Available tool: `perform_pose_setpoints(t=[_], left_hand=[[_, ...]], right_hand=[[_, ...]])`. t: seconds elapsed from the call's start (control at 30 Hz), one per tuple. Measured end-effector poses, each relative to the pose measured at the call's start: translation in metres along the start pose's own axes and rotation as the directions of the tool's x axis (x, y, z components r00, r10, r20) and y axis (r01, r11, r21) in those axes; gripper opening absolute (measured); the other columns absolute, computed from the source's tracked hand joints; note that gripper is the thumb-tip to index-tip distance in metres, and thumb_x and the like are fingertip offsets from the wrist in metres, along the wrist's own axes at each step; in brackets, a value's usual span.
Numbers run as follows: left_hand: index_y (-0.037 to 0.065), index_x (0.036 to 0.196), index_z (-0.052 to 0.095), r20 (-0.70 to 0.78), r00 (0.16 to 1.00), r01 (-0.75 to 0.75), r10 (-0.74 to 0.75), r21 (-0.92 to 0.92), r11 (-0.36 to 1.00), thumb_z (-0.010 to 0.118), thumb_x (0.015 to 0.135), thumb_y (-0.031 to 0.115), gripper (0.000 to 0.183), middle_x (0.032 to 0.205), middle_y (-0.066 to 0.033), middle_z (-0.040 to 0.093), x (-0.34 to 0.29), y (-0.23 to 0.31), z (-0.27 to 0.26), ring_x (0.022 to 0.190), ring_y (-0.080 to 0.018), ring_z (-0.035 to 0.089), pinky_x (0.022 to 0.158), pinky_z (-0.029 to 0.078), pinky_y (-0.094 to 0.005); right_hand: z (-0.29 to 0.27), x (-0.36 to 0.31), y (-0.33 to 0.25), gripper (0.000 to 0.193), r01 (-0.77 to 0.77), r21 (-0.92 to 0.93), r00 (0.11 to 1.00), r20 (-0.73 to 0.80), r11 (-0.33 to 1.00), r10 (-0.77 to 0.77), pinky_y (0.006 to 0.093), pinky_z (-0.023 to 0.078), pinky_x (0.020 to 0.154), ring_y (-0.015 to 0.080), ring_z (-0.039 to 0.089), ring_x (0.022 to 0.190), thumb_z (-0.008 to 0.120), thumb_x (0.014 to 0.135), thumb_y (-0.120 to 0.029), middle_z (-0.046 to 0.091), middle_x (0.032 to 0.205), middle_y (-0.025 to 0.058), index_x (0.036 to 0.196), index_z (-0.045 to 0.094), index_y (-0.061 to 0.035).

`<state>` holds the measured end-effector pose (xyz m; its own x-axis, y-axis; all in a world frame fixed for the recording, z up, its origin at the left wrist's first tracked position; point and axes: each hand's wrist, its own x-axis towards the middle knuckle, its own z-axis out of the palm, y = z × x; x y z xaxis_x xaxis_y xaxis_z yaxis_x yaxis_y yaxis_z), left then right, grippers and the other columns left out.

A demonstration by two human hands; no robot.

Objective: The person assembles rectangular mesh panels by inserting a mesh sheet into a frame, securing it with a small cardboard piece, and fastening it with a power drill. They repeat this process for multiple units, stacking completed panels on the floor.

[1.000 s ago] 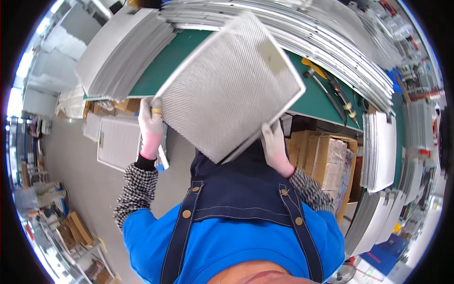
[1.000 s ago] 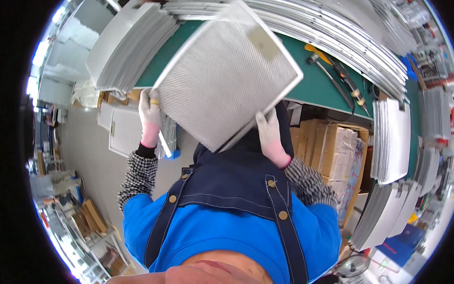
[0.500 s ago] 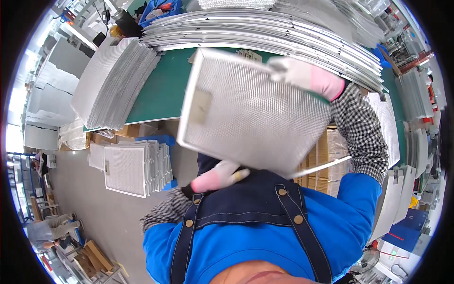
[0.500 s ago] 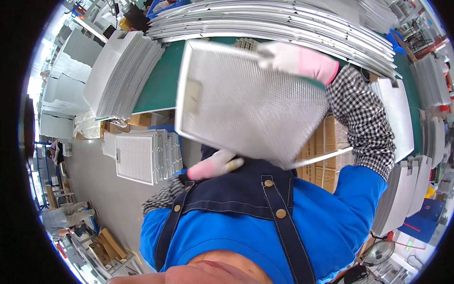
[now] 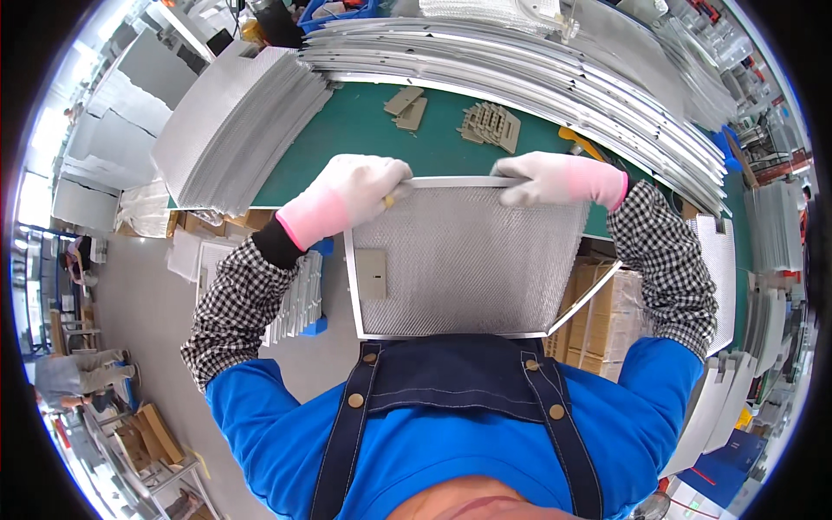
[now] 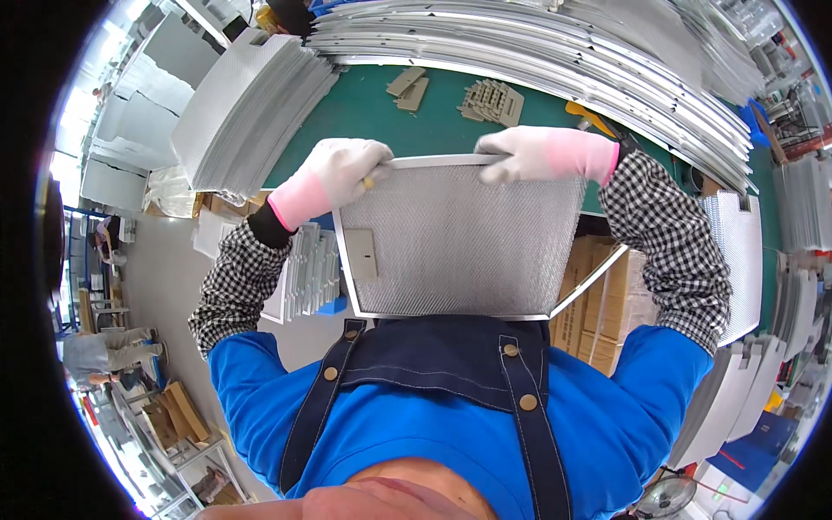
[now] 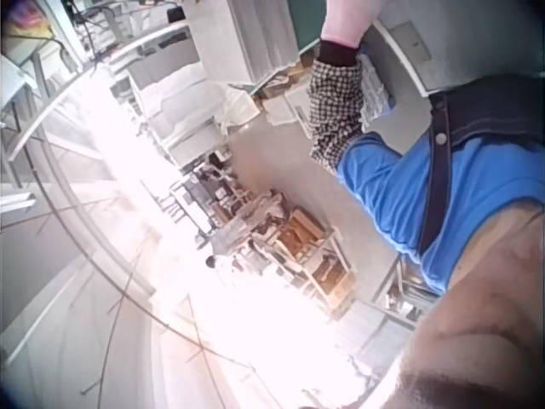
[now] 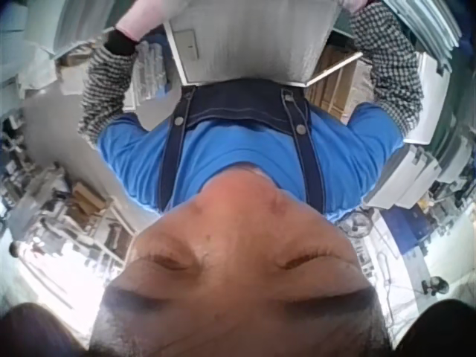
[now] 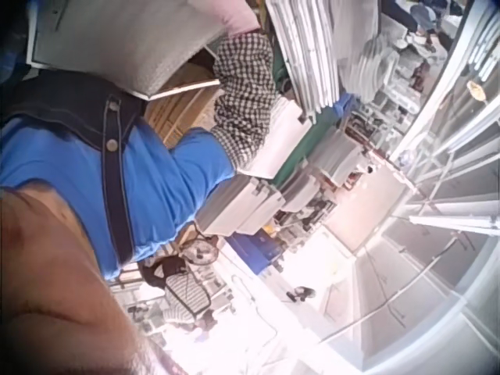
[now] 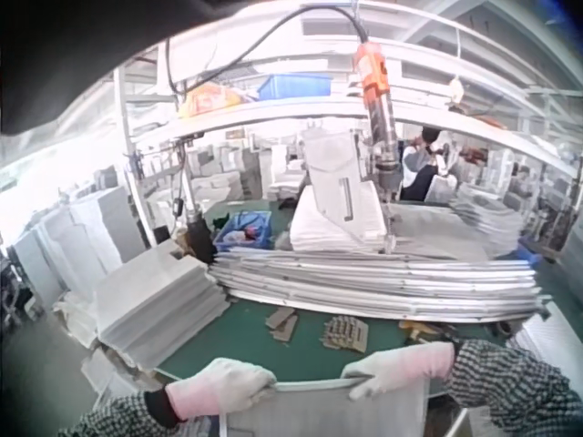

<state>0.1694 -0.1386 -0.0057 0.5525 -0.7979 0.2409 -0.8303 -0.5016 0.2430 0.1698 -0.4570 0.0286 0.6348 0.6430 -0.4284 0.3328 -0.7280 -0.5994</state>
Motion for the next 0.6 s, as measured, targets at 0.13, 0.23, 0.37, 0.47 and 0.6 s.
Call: perform_pose_setpoints(t=[0.13,0.23,0.37,0.47,0.6], left_hand=[[0.005,0.097,0.064,-0.008,1.000,-0.007,0.008,0.052,0.999,0.069,0.086,0.012,0.014,0.089,-0.0110,0.066,-0.004,0.000,-0.001,0.083,-0.0300,0.067,0.072,0.054,-0.0398],[0.004,0.100,0.064,-0.025,0.999,0.044,-0.046,-0.070,0.997,0.069,0.085,0.009,0.017,0.092,-0.0117,0.066,0.000,0.011,-0.001,0.085,-0.0297,0.066,0.074,0.054,-0.0391],[0.005,0.101,0.066,0.117,0.970,0.241,-0.212,-0.411,0.879,0.069,0.084,0.006,0.018,0.094,-0.0120,0.066,0.003,0.019,-0.002,0.088,-0.0291,0.068,0.078,0.054,-0.0382],[0.000,0.104,0.069,0.311,0.893,0.446,-0.325,-0.523,0.727,0.071,0.086,0.009,0.021,0.090,-0.0148,0.070,0.002,0.024,-0.017,0.082,-0.0244,0.068,0.078,0.053,-0.0349],[-0.002,0.111,0.070,0.504,0.817,0.551,-0.279,-0.545,0.632,0.074,0.085,0.011,0.029,0.089,-0.0164,0.073,-0.002,0.015,-0.028,0.080,-0.0211,0.069,0.078,0.053,-0.0332]], right_hand=[[0.002,0.006,-0.001,0.037,0.012,0.020,1.000,0.004,1.000,-0.012,0.0383,0.052,0.089,0.0288,0.068,0.098,0.059,0.093,-0.028,0.069,0.104,0.0178,0.118,0.064,-0.0012],[0.012,0.019,-0.005,0.033,0.074,-0.059,0.991,-0.103,0.996,-0.080,0.0379,0.053,0.082,0.0281,0.069,0.087,0.062,0.093,-0.025,0.069,0.095,0.0178,0.116,0.064,-0.0013],[0.017,0.029,-0.034,0.031,0.074,-0.011,0.995,-0.069,0.997,-0.075,0.0411,0.054,0.084,0.0328,0.069,0.093,0.057,0.096,-0.028,0.071,0.099,0.0172,0.117,0.065,-0.0058],[0.027,0.036,-0.030,0.029,0.136,-0.107,0.986,-0.079,0.985,-0.144,0.0437,0.054,0.083,0.0331,0.069,0.093,0.053,0.099,-0.028,0.070,0.097,0.0179,0.113,0.065,-0.0060],[0.042,0.045,-0.028,0.025,0.351,-0.355,0.880,-0.193,0.867,-0.435,0.0446,0.051,0.076,0.0373,0.066,0.085,0.054,0.100,-0.025,0.067,0.088,0.0180,0.108,0.060,-0.0018]])
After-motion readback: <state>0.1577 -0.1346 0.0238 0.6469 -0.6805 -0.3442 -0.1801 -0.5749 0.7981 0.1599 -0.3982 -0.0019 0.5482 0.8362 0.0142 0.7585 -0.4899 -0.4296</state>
